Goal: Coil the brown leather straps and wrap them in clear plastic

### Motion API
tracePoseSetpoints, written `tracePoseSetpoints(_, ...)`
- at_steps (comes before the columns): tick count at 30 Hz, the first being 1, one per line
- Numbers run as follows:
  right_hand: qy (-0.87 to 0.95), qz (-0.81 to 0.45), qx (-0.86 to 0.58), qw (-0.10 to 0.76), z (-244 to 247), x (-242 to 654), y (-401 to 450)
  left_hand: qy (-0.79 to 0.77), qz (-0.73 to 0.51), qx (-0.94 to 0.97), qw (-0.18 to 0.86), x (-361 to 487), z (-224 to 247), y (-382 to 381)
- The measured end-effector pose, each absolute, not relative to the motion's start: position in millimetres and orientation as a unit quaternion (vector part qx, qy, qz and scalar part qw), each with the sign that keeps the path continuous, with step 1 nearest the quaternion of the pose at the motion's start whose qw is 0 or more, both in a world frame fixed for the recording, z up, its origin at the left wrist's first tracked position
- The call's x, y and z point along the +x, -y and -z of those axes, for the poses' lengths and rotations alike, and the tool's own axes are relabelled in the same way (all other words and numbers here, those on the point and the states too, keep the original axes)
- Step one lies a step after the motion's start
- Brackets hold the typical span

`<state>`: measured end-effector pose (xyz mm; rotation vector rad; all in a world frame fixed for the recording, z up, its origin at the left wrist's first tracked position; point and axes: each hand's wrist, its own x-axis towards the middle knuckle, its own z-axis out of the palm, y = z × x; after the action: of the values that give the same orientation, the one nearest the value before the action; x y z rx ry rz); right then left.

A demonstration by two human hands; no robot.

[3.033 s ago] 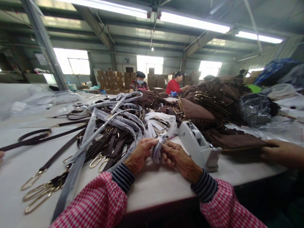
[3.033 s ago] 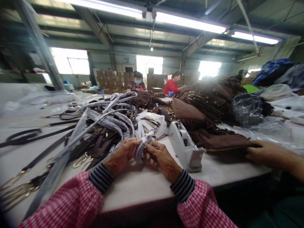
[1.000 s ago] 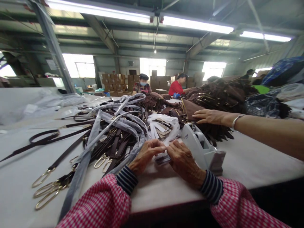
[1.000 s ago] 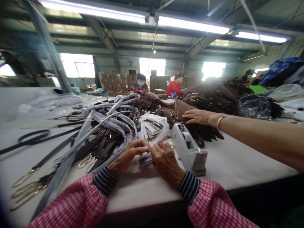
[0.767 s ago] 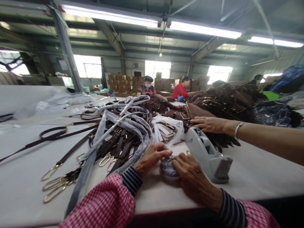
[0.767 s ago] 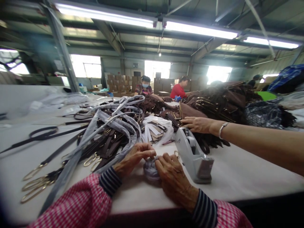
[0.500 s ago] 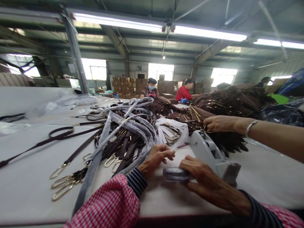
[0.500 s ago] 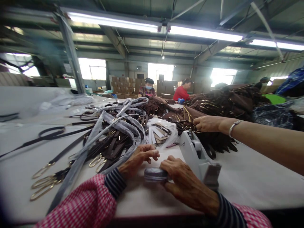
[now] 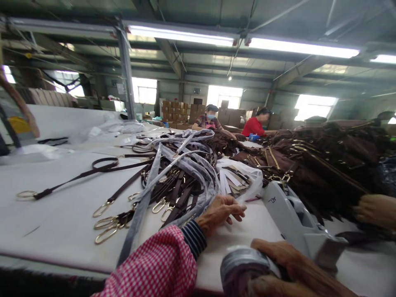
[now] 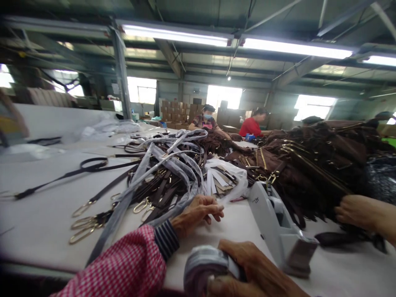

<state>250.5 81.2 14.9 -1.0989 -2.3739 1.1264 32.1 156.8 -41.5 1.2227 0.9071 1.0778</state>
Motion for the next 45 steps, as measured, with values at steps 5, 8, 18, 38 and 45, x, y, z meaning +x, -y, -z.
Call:
tracePoseSetpoints(5, 0.83, -0.453, -0.32, 0.056, -59.8, 199.6, -139.4, -0.388, -0.477, 0.509, 0.603, 32.6, 47.2, -161.5)
tracePoseSetpoints(8, 0.804, -0.412, -0.331, 0.273, -107.5, 156.0, -214.4, -0.392, -0.477, 0.5, 0.607, 32.4, 49.4, -164.0)
tracePoseSetpoints(18, 0.787, -0.334, -0.361, 0.374, -31.6, 146.2, -241.6, -0.393, -0.466, 0.527, 0.592, 35.0, 55.8, -170.7)
tracePoseSetpoints(38, 0.854, -0.195, -0.37, 0.309, 67.6, 221.7, -190.1, -0.499, -0.241, 0.824, 0.12, 31.3, 29.9, -105.0)
tracePoseSetpoints(45, 0.85, -0.207, -0.374, 0.309, 71.9, 222.8, -196.5, -0.67, -0.112, 0.724, -0.124, -4.8, 25.1, -91.3)
